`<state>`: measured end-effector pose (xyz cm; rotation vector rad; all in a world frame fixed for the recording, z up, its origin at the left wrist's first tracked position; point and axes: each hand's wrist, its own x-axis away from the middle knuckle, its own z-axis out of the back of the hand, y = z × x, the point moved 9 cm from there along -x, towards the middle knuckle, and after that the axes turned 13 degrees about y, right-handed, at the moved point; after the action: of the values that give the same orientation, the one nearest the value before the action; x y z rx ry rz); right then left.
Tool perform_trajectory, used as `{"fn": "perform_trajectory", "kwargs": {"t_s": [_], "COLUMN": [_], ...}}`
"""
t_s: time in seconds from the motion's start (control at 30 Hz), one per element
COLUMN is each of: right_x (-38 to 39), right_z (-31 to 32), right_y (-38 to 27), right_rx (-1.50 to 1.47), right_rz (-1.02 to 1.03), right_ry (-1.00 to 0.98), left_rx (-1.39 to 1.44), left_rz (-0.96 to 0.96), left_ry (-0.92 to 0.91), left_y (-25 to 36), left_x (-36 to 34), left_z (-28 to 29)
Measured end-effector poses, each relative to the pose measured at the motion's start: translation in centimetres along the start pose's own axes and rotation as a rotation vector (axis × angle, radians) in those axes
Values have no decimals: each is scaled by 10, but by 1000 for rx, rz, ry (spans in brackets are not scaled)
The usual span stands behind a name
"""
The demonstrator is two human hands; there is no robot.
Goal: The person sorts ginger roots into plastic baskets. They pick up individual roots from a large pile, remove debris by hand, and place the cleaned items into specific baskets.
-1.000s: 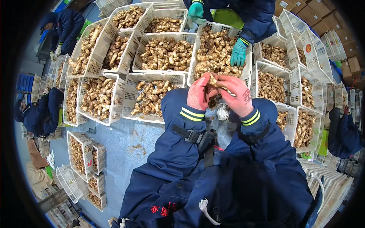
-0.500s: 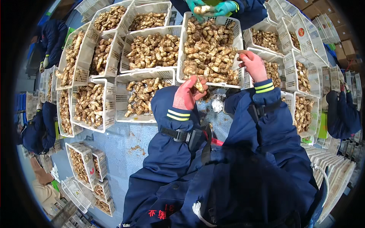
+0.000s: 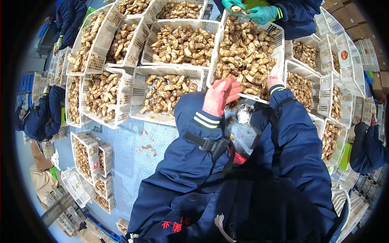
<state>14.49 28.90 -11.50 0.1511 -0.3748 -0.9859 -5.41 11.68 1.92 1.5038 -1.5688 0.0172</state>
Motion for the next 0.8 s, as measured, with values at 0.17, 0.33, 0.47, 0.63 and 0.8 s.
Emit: {"fn": "perform_trajectory", "kwargs": {"t_s": [0.17, 0.33, 0.47, 0.63, 0.8], "right_x": [23, 111, 170, 192, 147], "right_z": [106, 273, 315, 324, 283], "right_y": [10, -28, -81, -99, -39], "right_rx": [-445, -1230, -1003, -851, -1515], "right_rz": [-253, 3, 505, 622, 6], "right_ry": [203, 922, 977, 863, 628], "left_rx": [-96, -134, 34, 142, 214], "left_rz": [47, 101, -39, 43, 122], "left_ry": [-113, -137, -386, -201, -206], "left_y": [-32, -44, -4, 0, 3], "left_x": [9, 12, 35, 45, 48], "left_z": [-13, -20, -50, -37, -29]}}
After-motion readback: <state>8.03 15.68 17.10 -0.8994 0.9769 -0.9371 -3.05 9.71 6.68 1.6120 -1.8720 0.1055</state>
